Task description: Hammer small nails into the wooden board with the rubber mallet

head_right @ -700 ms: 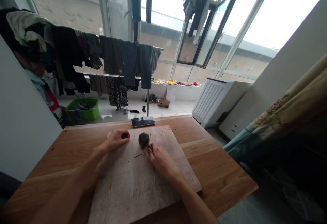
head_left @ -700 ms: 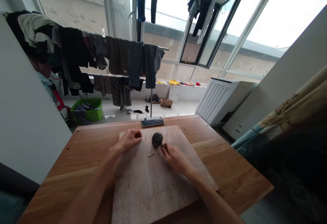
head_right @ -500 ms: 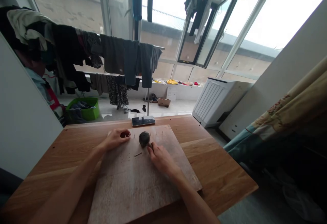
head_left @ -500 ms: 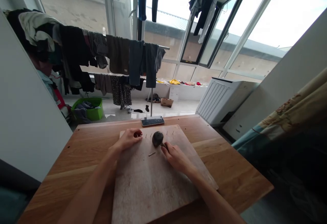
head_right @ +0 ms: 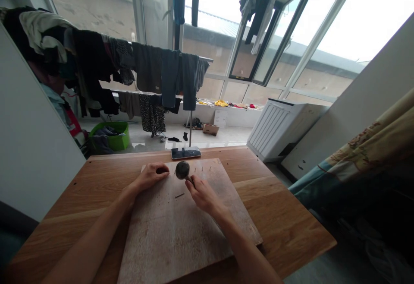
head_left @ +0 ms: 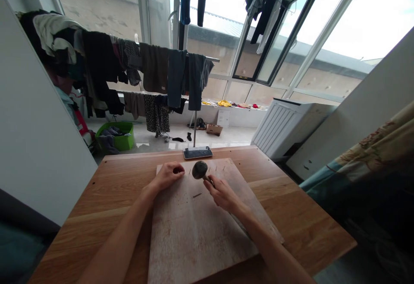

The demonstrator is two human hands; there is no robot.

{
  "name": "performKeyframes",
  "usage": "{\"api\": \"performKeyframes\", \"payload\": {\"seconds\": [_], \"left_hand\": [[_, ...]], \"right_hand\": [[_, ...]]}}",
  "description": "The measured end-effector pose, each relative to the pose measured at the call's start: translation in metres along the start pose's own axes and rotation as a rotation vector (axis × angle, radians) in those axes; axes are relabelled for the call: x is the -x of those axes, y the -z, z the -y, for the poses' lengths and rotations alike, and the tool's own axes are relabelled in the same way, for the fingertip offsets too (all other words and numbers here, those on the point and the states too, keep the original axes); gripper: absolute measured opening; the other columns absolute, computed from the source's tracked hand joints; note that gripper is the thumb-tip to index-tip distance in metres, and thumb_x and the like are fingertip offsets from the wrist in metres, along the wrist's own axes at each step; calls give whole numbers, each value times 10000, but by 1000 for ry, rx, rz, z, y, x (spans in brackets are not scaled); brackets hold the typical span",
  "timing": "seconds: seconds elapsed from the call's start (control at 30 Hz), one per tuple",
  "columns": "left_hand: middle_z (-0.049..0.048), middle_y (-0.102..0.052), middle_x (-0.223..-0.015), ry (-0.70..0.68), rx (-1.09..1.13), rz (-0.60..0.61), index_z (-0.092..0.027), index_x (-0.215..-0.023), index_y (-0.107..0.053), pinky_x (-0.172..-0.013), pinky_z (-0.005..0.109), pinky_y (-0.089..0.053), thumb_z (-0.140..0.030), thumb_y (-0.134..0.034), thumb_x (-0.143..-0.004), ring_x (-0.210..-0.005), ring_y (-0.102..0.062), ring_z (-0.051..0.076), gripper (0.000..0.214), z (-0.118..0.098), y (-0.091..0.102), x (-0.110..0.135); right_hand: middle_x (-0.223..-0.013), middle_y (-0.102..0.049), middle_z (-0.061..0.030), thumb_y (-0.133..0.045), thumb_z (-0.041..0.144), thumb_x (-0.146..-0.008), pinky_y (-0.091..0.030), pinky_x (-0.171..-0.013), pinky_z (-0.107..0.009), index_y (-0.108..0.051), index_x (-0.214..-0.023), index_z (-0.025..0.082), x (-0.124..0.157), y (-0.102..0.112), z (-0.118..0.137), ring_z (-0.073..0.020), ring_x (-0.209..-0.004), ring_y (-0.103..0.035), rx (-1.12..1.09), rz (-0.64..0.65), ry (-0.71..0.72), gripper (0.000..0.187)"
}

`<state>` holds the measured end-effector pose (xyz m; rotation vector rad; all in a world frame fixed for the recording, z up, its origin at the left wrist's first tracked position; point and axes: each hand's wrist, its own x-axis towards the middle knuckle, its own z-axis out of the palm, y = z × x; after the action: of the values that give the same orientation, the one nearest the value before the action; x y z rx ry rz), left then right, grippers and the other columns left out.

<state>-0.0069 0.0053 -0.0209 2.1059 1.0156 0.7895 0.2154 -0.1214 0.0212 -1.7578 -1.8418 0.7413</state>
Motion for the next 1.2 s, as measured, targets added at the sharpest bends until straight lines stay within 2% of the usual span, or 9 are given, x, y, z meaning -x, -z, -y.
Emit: {"api": "performKeyframes", "payload": {"seconds": [0.2,0.47,0.63,0.7,0.83,0.93,1.03,1.13,1.2], "left_hand": [[27,-709,-793,-19,-5,-4,-164,-819,-716,-710,255,-484,-310,-600,-791,-740,-616,162,189,4,-2,1],[19,-677,-805,-96,47,16,-153,-847,-715,-693,252,-451,-284,-589,-778,-737,-589,156,195,12,-3,-2],[-3,-617,-716,31,-91,41,-161,-785,-648,-601,238,-410,-376,-657,-731,-654,-545,142,222,-4,7,-2],[-4,-620,-711,97,-110,106,-167,-778,-635,-585,239,-403,-454,-673,-724,-647,-545,144,294,-18,16,-1],[-13,-619,-654,108,-93,377,-176,-720,-654,-533,232,-375,-494,-645,-747,-605,-541,137,319,-51,28,5],[-17,-605,-611,52,-201,459,-188,-674,-660,-516,245,-351,-385,-643,-731,-581,-537,141,206,-73,16,10],[-2,-606,-603,26,-343,511,-195,-622,-637,-530,274,-348,-258,-641,-668,-577,-542,165,78,-83,-8,13],[15,-595,-602,-25,-413,483,-198,-590,-620,-558,304,-350,-193,-628,-630,-579,-519,183,40,-87,-26,15],[15,-576,-588,-53,-426,464,-202,-579,-607,-571,313,-350,-177,-621,-624,-580,-506,187,53,-86,-27,15]], "right_hand": [[-661,-586,3,-383,392,-997,-360,-606,-268,-528,-837,227,-24,-10,30,-164,-646,-565,4,-47,83,272],[-719,-628,-32,-385,364,-1003,-348,-606,-269,-567,-877,205,-31,-22,27,-168,-680,-577,96,-39,90,272],[-703,-623,-22,-394,384,-996,-364,-584,-270,-589,-900,207,-21,-11,23,-158,-625,-571,52,-12,83,281],[-680,-617,-11,-385,398,-996,-369,-565,-269,-590,-917,212,-11,-5,16,-154,-592,-563,6,-15,48,288],[-666,-609,-9,-390,409,-991,-389,-577,-283,-580,-886,218,7,1,-7,-169,-597,-570,-13,6,-6,289],[-757,-648,-48,-411,381,-985,-422,-694,-319,-589,-866,216,13,0,-20,-219,-761,-618,50,-37,-20,270],[-817,-674,-78,-397,356,-994,-433,-743,-346,-603,-885,212,12,-2,-25,-251,-847,-633,73,-49,-38,274],[-864,-688,-87,-386,348,-1007,-439,-764,-350,-601,-905,213,11,-4,-28,-260,-889,-641,90,-52,-19,273],[-892,-694,-86,-376,352,-1016,-441,-775,-347,-597,-940,214,11,-6,-30,-260,-908,-642,128,-52,-8,271]]}}
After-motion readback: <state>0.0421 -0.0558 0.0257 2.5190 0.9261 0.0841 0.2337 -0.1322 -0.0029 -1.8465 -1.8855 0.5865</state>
